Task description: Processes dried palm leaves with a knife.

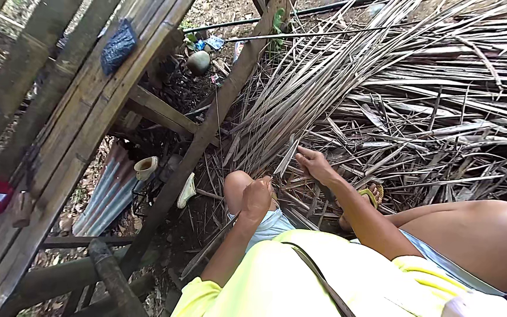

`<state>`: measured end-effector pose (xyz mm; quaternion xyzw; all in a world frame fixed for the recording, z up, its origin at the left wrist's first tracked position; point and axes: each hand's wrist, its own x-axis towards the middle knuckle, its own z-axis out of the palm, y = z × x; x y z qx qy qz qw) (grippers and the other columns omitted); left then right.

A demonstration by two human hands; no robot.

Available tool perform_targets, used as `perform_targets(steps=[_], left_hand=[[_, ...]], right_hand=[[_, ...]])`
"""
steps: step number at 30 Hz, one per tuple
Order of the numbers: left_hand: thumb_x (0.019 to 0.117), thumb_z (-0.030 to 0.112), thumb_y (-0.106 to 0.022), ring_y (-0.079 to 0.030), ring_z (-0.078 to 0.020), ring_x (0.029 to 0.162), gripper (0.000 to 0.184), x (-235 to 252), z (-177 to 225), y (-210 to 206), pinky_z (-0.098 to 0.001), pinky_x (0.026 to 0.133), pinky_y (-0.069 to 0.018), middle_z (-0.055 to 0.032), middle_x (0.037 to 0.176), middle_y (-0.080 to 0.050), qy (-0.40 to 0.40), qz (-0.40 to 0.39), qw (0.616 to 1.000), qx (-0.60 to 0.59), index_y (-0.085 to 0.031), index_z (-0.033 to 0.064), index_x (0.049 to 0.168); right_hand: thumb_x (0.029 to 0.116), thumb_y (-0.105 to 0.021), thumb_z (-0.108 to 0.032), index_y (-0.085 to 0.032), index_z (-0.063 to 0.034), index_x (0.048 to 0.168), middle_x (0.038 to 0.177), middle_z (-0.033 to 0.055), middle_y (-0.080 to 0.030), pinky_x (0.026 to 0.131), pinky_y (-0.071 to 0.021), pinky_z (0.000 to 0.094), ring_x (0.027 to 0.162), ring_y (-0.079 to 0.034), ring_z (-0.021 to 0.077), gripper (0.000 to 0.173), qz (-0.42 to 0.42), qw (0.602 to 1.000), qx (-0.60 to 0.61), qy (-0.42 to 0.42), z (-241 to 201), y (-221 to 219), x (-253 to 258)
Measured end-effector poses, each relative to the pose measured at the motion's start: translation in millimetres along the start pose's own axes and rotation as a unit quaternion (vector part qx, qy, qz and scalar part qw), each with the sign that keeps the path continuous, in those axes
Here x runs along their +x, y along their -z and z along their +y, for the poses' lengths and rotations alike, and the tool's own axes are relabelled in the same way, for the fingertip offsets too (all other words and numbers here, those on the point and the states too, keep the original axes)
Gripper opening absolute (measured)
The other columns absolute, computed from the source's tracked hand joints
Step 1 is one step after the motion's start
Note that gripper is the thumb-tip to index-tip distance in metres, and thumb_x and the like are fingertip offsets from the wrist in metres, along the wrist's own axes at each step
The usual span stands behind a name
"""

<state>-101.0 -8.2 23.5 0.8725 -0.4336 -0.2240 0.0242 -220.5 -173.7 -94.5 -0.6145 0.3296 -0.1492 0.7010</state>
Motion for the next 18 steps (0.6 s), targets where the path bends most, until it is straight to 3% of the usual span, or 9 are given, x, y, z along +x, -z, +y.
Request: perform_targets(steps=[5, 7, 10, 12, 15, 18], left_hand=[[0.1080, 0.014, -0.049, -0.071, -0.0381, 0.107, 0.029, 0.0, -6.0, 4.3, -0.0538, 0.095, -0.0537, -0.0226, 0.109, -0.073, 0.016, 0.011, 1.000, 0.006, -0.071, -0.0010, 0.120], [0.1083, 0.015, -0.049, -0.071, -0.0370, 0.108, 0.031, 5.4, -5.6, 5.4, -0.0533, 0.095, -0.0540, -0.0214, 0.111, -0.073, 0.028, 0.009, 0.999, 0.016, -0.071, 0.0019, 0.125], [0.1090, 0.018, -0.048, -0.070, -0.0355, 0.111, 0.035, 14.6, -1.5, 5.2, -0.0529, 0.096, -0.0540, -0.0194, 0.118, -0.072, 0.035, 0.004, 0.999, 0.032, -0.066, 0.0075, 0.137], [0.1087, 0.018, -0.049, -0.070, -0.0353, 0.109, 0.037, 18.2, 0.6, 3.4, -0.0518, 0.095, -0.0548, -0.0195, 0.117, -0.071, 0.020, 0.023, 0.999, 0.036, -0.064, 0.0077, 0.140], [0.1077, 0.017, -0.051, -0.070, -0.0351, 0.106, 0.037, 15.5, 2.7, 2.0, -0.0498, 0.093, -0.0553, -0.0199, 0.112, -0.071, 0.005, 0.048, 0.998, 0.035, -0.064, 0.0066, 0.141], [0.1073, 0.015, -0.052, -0.069, -0.0353, 0.108, 0.038, 8.8, 4.1, 2.6, -0.0494, 0.094, -0.0545, -0.0198, 0.114, -0.071, -0.001, 0.057, 0.998, 0.036, -0.062, 0.0063, 0.142]], right_hand=[[0.1120, -0.042, -0.022, -0.044, -0.0065, 0.153, 0.068, 0.0023, -0.050, 0.045, -0.0439, 0.0282, 0.047, -0.045, 0.0106, 0.044, 0.189, 0.980, 0.053, -0.018, -0.5, 36.3, 8.1], [0.1120, -0.042, -0.029, -0.048, -0.0117, 0.148, 0.066, 0.0032, -0.048, 0.044, -0.0433, 0.0294, 0.046, -0.043, 0.0123, 0.041, 0.147, 0.989, 0.031, -0.001, -9.3, 26.9, -11.6], [0.1099, -0.046, -0.020, -0.050, -0.0105, 0.149, 0.070, 0.0062, -0.054, 0.049, -0.0481, 0.0317, 0.050, -0.050, 0.0138, 0.040, -0.016, 0.999, 0.040, 0.005, -19.8, -11.4, -28.2], [0.1083, -0.050, -0.016, -0.042, -0.0118, 0.156, 0.072, 0.0064, -0.057, 0.051, -0.0478, 0.0294, 0.052, -0.051, 0.0123, 0.048, -0.095, 0.994, 0.055, -0.009, -17.9, -34.8, -28.8], [0.1079, -0.052, -0.015, -0.036, -0.0153, 0.160, 0.073, 0.0046, -0.059, 0.051, -0.0465, 0.0246, 0.052, -0.051, 0.0086, 0.055, -0.120, 0.991, 0.064, -0.018, -16.0, -47.4, -28.7], [0.1077, -0.052, -0.015, -0.042, -0.0131, 0.157, 0.070, 0.0040, -0.058, 0.051, -0.0460, 0.0239, 0.052, -0.051, 0.0081, 0.051, -0.097, 0.994, 0.057, -0.002, -15.9, -43.7, -26.2]])
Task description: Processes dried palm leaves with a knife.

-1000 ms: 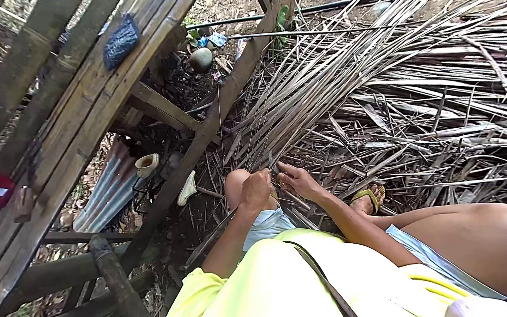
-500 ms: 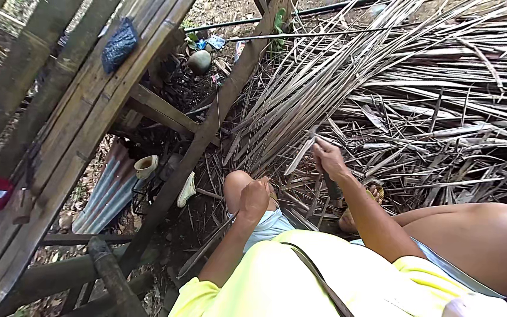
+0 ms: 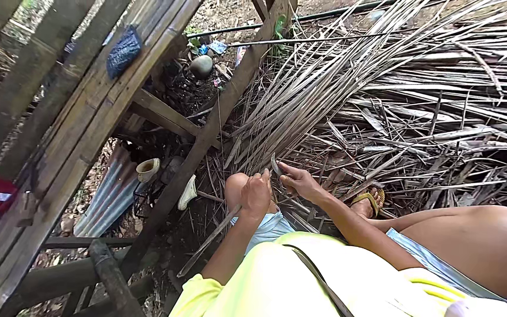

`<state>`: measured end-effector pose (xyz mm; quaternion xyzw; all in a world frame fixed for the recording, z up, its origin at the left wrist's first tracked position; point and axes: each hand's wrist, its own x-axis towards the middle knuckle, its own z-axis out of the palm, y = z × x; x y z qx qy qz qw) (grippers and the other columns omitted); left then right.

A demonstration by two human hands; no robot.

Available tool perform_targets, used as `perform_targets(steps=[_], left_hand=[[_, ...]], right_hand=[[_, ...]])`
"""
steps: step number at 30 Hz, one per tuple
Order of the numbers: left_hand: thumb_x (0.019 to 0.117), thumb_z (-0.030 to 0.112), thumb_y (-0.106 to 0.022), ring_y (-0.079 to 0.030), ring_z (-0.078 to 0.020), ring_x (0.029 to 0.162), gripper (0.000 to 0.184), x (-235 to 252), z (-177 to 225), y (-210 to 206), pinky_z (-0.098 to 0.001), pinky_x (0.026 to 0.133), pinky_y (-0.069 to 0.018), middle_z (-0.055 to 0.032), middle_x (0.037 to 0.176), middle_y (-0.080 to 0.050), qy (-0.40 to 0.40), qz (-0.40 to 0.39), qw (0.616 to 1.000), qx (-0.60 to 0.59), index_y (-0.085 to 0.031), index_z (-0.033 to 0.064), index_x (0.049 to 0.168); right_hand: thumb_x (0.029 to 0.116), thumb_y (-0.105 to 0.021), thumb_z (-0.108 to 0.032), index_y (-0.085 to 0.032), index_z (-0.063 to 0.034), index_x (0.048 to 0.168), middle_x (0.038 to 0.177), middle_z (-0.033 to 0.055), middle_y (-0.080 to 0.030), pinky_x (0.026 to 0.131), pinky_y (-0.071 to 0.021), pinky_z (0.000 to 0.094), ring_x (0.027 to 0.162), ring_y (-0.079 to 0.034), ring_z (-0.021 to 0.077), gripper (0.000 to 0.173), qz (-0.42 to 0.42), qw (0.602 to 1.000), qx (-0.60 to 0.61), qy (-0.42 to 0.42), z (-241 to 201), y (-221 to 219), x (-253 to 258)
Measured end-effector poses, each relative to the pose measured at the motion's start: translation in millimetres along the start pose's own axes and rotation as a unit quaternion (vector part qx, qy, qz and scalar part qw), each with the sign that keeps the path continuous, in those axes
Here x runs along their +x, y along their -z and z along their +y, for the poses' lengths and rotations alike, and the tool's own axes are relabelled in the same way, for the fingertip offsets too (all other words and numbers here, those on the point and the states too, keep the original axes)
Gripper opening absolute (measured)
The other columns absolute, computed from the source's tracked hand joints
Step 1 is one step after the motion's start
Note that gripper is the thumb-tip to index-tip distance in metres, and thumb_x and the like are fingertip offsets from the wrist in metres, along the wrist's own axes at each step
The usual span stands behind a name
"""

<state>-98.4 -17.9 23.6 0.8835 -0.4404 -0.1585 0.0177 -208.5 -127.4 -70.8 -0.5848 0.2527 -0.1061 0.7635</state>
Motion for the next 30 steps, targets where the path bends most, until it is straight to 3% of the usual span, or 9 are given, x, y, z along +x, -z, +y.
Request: perform_targets(steps=[4, 8, 12, 14, 17, 20, 25, 30], left_hand=[[0.1069, 0.014, -0.051, -0.069, -0.0356, 0.109, 0.038, -9.6, -1.6, 2.3, -0.0496, 0.094, -0.0547, -0.0192, 0.114, -0.072, -0.005, 0.003, 1.000, 0.000, -0.062, 0.0069, 0.143], [0.1050, 0.012, -0.053, -0.070, -0.0356, 0.107, 0.037, -17.7, -9.6, 2.4, -0.0496, 0.093, -0.0554, -0.0187, 0.114, -0.073, -0.028, 0.012, 0.999, -0.020, -0.065, 0.0068, 0.140], [0.1072, 0.015, -0.050, -0.071, -0.0350, 0.110, 0.035, -15.3, -19.6, 7.9, -0.0520, 0.097, -0.0537, -0.0186, 0.115, -0.074, -0.002, -0.010, 0.999, -0.032, -0.069, 0.0060, 0.135], [0.1087, 0.018, -0.049, -0.071, -0.0330, 0.106, 0.033, -5.3, -22.7, 11.1, -0.0513, 0.098, -0.0531, -0.0182, 0.110, -0.075, 0.029, -0.053, 0.995, -0.074, -0.071, 0.0049, 0.129], [0.1084, 0.019, -0.052, -0.065, -0.0215, 0.072, 0.028, 10.4, -25.5, 4.5, -0.0415, 0.075, -0.0545, -0.0103, 0.078, -0.068, 0.033, -0.067, 0.982, -0.173, -0.073, 0.0017, 0.104], [0.1093, 0.018, -0.053, -0.054, -0.0083, 0.055, 0.029, 17.1, -22.2, 11.0, -0.0256, 0.058, -0.0491, -0.0027, 0.066, -0.060, 0.034, -0.100, 0.961, -0.256, -0.070, 0.0003, 0.095], [0.1075, 0.014, -0.056, -0.050, -0.0030, 0.049, 0.023, 10.7, -30.8, 18.4, -0.0182, 0.050, -0.0428, 0.0001, 0.063, -0.060, 0.027, -0.139, 0.934, -0.329, -0.074, -0.0014, 0.105], [0.1066, 0.010, -0.057, -0.049, -0.0020, 0.048, 0.021, 3.8, -45.1, 26.7, -0.0166, 0.048, -0.0412, 0.0012, 0.062, -0.059, 0.017, -0.184, 0.917, -0.354, -0.074, -0.0011, 0.105]], right_hand=[[0.1088, -0.051, -0.018, -0.045, -0.0114, 0.155, 0.068, 0.0030, -0.055, 0.047, -0.0451, 0.0239, 0.048, -0.048, 0.0082, 0.047, 0.070, 0.996, 0.051, 0.008, 3.4, 21.9, 7.2], [0.1096, -0.050, -0.027, -0.046, -0.0197, 0.154, 0.068, -0.0001, -0.051, 0.042, -0.0438, 0.0227, 0.045, -0.045, 0.0071, 0.045, 0.158, 0.982, 0.106, -0.011, 2.9, 56.6, 7.5], [0.1102, -0.048, -0.033, -0.045, -0.0232, 0.152, 0.070, -0.0017, -0.047, 0.040, -0.0422, 0.0221, 0.044, -0.043, 0.0067, 0.042, 0.275, 0.950, 0.148, 0.002, 5.5, 81.3, 4.4], [0.1109, -0.046, -0.031, -0.045, -0.0206, 0.152, 0.068, -0.0003, -0.048, 0.040, -0.0433, 0.0241, 0.044, -0.044, 0.0081, 0.042, 0.224, 0.969, 0.100, 0.017, -0.4, 71.7, -1.0], [0.1078, -0.050, -0.016, -0.044, -0.0139, 0.155, 0.069, 0.0056, -0.055, 0.049, -0.0488, 0.0298, 0.051, -0.051, 0.0125, 0.047, 0.050, 0.998, 0.022, 0.014, -9.2, 32.0, -6.9], [0.1046, -0.057, -0.012, -0.042, -0.0147, 0.157, 0.069, 0.0040, -0.059, 0.050, -0.0471, 0.0252, 0.051, -0.052, 0.0090, 0.055, -0.038, 0.999, 0.001, 0.011, -3.6, 7.9, -2.9], [0.1073, -0.053, -0.014, -0.045, -0.0093, 0.155, 0.067, 0.0028, -0.057, 0.049, -0.0471, 0.0235, 0.050, -0.050, 0.0078, 0.048, 0.021, 0.999, 0.033, 0.013, -3.5, 28.4, -1.1], [0.1085, -0.052, -0.021, -0.047, -0.0182, 0.153, 0.067, -0.0013, -0.052, 0.042, -0.0443, 0.0215, 0.045, -0.046, 0.0060, 0.045, 0.150, 0.983, 0.108, 0.017, 1.0, 77.7, -1.8]])
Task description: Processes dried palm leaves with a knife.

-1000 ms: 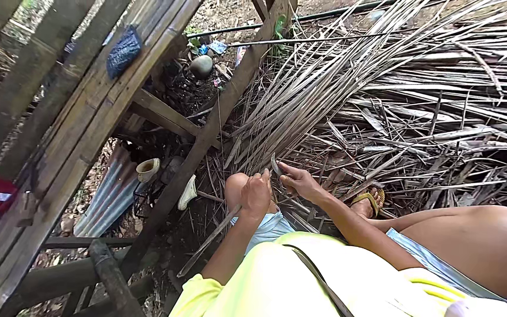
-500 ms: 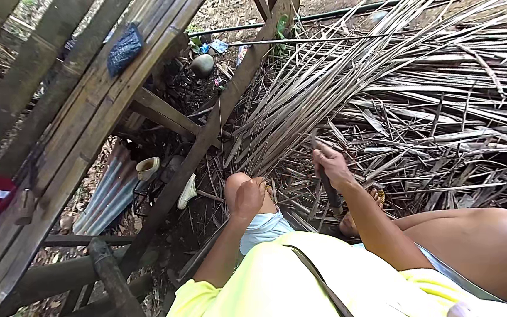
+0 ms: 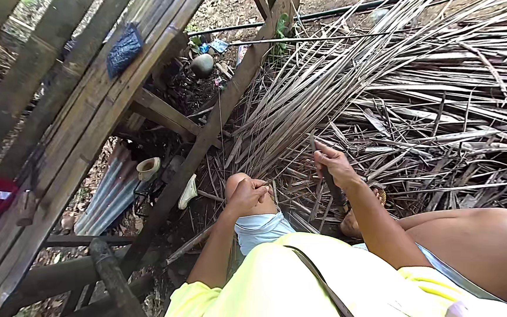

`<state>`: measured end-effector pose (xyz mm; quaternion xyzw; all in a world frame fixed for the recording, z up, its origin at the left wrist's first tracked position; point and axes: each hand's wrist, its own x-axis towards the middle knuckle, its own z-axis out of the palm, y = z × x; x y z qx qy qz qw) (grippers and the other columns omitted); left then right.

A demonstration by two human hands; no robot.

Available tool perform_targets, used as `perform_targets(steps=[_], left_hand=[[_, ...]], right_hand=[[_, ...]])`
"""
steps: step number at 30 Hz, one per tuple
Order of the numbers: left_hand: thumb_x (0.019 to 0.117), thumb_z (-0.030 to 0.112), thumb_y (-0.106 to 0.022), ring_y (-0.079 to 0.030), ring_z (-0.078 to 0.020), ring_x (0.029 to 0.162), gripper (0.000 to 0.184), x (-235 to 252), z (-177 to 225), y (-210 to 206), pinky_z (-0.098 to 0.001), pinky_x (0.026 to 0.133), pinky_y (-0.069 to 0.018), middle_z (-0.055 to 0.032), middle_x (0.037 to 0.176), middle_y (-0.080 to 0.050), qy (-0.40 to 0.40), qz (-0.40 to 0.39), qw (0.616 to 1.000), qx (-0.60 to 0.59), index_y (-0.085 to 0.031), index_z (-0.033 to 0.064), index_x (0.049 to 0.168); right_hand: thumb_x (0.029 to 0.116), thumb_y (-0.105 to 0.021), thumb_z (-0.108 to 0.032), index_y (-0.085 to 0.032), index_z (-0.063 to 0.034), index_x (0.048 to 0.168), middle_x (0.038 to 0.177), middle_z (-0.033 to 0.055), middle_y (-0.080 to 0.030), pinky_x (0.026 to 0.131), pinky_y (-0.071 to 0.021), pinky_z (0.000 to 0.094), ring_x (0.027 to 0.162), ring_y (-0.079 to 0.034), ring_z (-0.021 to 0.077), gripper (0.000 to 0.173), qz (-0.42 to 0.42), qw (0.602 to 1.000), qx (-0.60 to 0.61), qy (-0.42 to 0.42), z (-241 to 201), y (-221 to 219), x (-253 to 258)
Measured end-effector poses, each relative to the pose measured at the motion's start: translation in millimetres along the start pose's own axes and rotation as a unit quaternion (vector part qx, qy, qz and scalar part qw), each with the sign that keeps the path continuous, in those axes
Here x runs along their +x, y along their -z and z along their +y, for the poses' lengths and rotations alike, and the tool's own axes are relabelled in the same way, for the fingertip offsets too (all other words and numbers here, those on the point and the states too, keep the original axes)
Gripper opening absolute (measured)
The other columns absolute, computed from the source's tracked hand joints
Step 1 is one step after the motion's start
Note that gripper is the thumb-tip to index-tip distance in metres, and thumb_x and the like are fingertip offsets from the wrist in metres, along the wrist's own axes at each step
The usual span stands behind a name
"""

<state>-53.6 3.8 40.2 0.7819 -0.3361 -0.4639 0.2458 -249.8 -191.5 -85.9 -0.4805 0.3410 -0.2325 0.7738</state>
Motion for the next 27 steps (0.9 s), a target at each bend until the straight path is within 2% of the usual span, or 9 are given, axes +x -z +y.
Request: perform_targets(steps=[3, 6, 8, 10, 14, 16, 19, 23, 27], left_hand=[[0.1065, 0.011, -0.057, -0.048, -0.0026, 0.048, 0.023, -0.6, -10.7, 9.2, -0.0175, 0.048, -0.0406, 0.0007, 0.062, -0.059, -0.002, 0.021, 0.999, 0.029, -0.074, 0.0002, 0.097], [0.1067, 0.014, -0.058, -0.052, -0.0050, 0.050, 0.025, 9.6, -12.5, 7.5, -0.0198, 0.051, -0.0448, -0.0013, 0.064, -0.062, -0.014, 0.066, 0.995, 0.070, -0.074, 0.0014, 0.092], [0.1076, 0.016, -0.057, -0.054, -0.0055, 0.053, 0.024, 14.4, -0.8, -2.9, -0.0206, 0.054, -0.0475, -0.0019, 0.068, -0.064, -0.020, 0.057, 0.995, 0.083, -0.074, 0.0010, 0.100], [0.1085, 0.016, -0.055, -0.055, -0.0056, 0.054, 0.024, 16.4, 10.3, -12.8, -0.0207, 0.055, -0.0481, -0.0028, 0.070, -0.064, -0.036, 0.030, 0.996, 0.073, -0.072, 0.0000, 0.106], [0.1067, 0.014, -0.058, -0.058, -0.0056, 0.057, 0.029, 8.9, 9.4, -3.9, -0.0213, 0.057, -0.0509, -0.0042, 0.079, -0.069, -0.025, -0.012, 0.996, 0.084, -0.066, 0.0012, 0.131], [0.1062, 0.014, -0.059, -0.059, -0.0049, 0.056, 0.024, 4.1, -4.3, 8.3, -0.0201, 0.056, -0.0507, -0.0034, 0.078, -0.070, -0.007, -0.023, 0.997, 0.075, -0.068, -0.0002, 0.123], [0.1074, 0.016, -0.057, -0.058, -0.0030, 0.055, 0.022, 1.8, -21.3, 15.3, -0.0178, 0.054, -0.0494, -0.0011, 0.075, -0.069, 0.005, -0.020, 0.999, 0.037, -0.071, -0.0012, 0.105], [0.1084, 0.019, -0.055, -0.058, -0.0061, 0.054, 0.029, 13.7, -13.4, 3.5, -0.0212, 0.055, -0.0500, -0.0029, 0.074, -0.069, -0.039, 0.061, 0.995, 0.075, -0.071, 0.0002, 0.093], [0.1097, 0.021, -0.052, -0.055, -0.0128, 0.056, 0.029, 24.5, 8.8, -6.8, -0.0314, 0.058, -0.0480, -0.0045, 0.070, -0.063, -0.051, 0.116, 0.983, 0.129, -0.068, 0.0020, 0.095]], right_hand=[[0.1097, -0.049, -0.026, -0.046, -0.0226, 0.152, 0.069, -0.0033, -0.048, 0.040, -0.0431, 0.0210, 0.045, -0.044, 0.0056, 0.043, 0.101, 0.994, 0.042, 0.006, -6.1, 20.6, 2.7], [0.1096, -0.047, -0.021, -0.047, -0.0194, 0.152, 0.068, -0.0018, -0.050, 0.042, -0.0466, 0.0233, 0.046, -0.047, 0.0070, 0.042, 0.023, 0.999, 0.027, -0.002, -20.0, 3.4, -11.2], [0.1084, -0.047, -0.014, -0.046, -0.0151, 0.152, 0.068, 0.0017, -0.054, 0.047, -0.0513, 0.0267, 0.049, -0.052, 0.0102, 0.044, -0.089, 0.995, 0.003, -0.038, -21.8, -24.5, -20.8], [0.1069, -0.050, -0.012, -0.047, -0.0147, 0.152, 0.067, 0.0036, -0.057, 0.049, -0.0525, 0.0256, 0.049, -0.055, 0.0104, 0.046, -0.141, 0.989, 0.018, -0.049, -13.5, -47.3, -23.3], [0.1083, -0.051, -0.016, -0.050, -0.0143, 0.150, 0.069, 0.0001, -0.057, 0.045, -0.0505, 0.0227, 0.048, -0.053, 0.0070, 0.042, -0.064, 0.994, 0.085, -0.012, -12.1, -36.9, -13.8], [0.1096, -0.048, -0.023, -0.049, -0.0180, 0.149, 0.068, -0.0033, -0.052, 0.043, -0.0473, 0.0207, 0.047, -0.049, 0.0046, 0.039, -0.012, 0.997, 0.078, 0.017, -22.4, -16.9, -10.9], [0.1111, -0.043, -0.029, -0.043, -0.0215, 0.152, 0.068, -0.0011, -0.050, 0.041, -0.0457, 0.0214, 0.045, -0.048, 0.0068, 0.042, 0.014, 0.999, 0.030, 0.032, -37.1, -9.1, -16.6], [0.1091, -0.044, -0.022, -0.038, -0.0108, 0.157, 0.068, 0.0045, -0.055, 0.048, -0.0513, 0.0297, 0.049, -0.053, 0.0131, 0.049, -0.114, 0.992, -0.056, 0.011, -30.6, -52.0, -34.2], [0.1067, -0.053, -0.025, -0.022, -0.0074, 0.163, 0.068, 0.0019, -0.055, 0.052, -0.0509, 0.0266, 0.052, -0.054, 0.0096, 0.066, -0.236, 0.968, -0.084, -0.016, -8.7, -85.9, -43.0]])
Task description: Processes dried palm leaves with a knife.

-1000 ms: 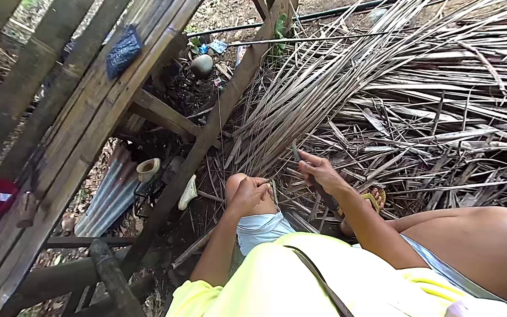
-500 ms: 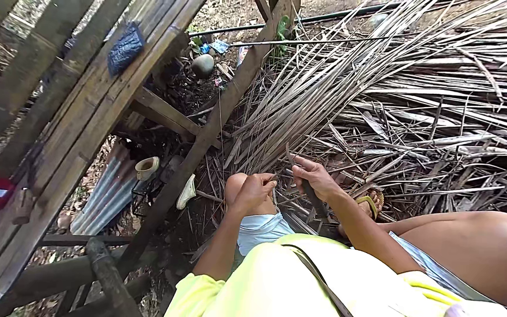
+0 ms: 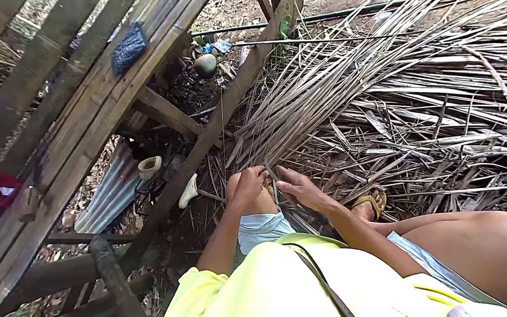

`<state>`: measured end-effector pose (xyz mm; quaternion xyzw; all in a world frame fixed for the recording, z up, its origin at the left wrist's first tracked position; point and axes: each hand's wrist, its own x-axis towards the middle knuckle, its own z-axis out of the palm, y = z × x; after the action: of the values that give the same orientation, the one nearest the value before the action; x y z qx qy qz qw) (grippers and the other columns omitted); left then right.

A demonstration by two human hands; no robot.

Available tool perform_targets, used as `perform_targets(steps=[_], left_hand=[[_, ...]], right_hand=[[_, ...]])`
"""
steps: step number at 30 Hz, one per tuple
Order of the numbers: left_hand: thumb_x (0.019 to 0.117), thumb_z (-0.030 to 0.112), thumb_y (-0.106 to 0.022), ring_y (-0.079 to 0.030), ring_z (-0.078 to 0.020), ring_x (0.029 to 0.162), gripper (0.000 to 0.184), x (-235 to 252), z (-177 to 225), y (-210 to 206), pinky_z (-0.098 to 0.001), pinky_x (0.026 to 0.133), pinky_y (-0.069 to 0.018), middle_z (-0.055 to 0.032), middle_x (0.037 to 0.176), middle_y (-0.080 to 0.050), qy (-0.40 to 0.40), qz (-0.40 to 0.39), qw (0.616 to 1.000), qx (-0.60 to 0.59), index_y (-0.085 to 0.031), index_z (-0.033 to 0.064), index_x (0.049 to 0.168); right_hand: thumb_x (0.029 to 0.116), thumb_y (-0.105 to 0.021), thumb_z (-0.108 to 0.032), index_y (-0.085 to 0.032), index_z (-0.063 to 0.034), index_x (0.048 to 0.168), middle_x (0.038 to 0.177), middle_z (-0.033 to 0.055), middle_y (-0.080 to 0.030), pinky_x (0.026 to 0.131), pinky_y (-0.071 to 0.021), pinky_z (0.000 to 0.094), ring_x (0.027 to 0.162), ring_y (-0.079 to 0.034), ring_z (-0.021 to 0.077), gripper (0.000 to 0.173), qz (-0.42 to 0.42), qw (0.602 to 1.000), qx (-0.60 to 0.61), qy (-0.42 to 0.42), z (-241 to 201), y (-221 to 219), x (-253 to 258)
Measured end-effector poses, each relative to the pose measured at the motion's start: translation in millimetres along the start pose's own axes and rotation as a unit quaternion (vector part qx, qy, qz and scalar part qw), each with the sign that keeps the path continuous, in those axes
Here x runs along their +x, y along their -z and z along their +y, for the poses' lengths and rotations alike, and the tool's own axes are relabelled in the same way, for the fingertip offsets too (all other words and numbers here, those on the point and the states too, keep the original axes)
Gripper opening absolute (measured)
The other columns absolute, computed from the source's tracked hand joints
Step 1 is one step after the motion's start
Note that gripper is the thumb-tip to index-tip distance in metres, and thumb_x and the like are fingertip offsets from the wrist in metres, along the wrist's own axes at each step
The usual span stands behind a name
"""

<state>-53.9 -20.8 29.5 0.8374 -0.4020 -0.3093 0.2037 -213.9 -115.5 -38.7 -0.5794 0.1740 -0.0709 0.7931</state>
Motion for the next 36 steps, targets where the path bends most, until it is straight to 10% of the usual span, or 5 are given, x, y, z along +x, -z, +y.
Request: perform_targets(steps=[15, 21, 27, 36], left_hand=[[0.1019, 0.003, -0.057, -0.064, -0.0273, 0.070, 0.018, -1.5, 15.7, -23.6, -0.0447, 0.069, -0.0550, -0.0164, 0.079, -0.064, -0.086, 0.094, 0.990, 0.061, -0.066, -0.0046, 0.088], [0.1025, 0.001, -0.055, -0.072, -0.0382, 0.090, 0.019, -2.7, 11.5, -43.0, -0.0530, 0.084, -0.0573, -0.0249, 0.095, -0.070, -0.141, 0.118, 0.978, 0.094, -0.069, -0.0109, 0.102], [0.1062, 0.008, -0.053, -0.066, -0.0272, 0.072, 0.023, 0.5, 16.7, -12.2, -0.0459, 0.072, -0.0560, -0.0171, 0.083, -0.068, -0.091, 0.087, 0.992, 0.030, -0.072, -0.0039, 0.105], [0.1061, 0.009, -0.053, -0.069, -0.0361, 0.083, 0.023, -2.6, 16.8, -26.3, -0.0528, 0.079, -0.0556, -0.0219, 0.087, -0.068, -0.072, 0.085, 0.985, 0.128, -0.068, -0.0064, 0.097]], right_hand=[[0.1089, -0.048, -0.020, -0.040, -0.0117, 0.156, 0.066, 0.0029, -0.053, 0.048, -0.0477, 0.0244, 0.049, -0.051, 0.0097, 0.049, 0.059, 0.998, 0.020, 0.029, 5.3, 2.2, 14.2], [0.1094, -0.048, -0.019, -0.053, -0.0042, 0.125, 0.066, 0.0042, -0.053, 0.048, -0.0477, 0.0246, 0.049, -0.052, 0.0098, 0.022, 0.119, 0.991, -0.026, 0.051, 9.4, 4.4, 20.9], [0.1099, -0.047, -0.023, -0.043, -0.0146, 0.156, 0.075, 0.0072, -0.058, 0.057, -0.0499, 0.0305, 0.057, -0.053, 0.0121, 0.047, 0.075, 0.984, -0.149, 0.068, 14.8, 10.6, 12.5], [0.1089, -0.052, -0.028, -0.048, -0.0131, 0.155, 0.081, 0.0155, -0.067, 0.070, -0.0548, 0.0461, 0.066, -0.062, 0.0250, 0.048, 0.121, 0.952, -0.274, 0.062, 19.3, 16.8, 19.7]])
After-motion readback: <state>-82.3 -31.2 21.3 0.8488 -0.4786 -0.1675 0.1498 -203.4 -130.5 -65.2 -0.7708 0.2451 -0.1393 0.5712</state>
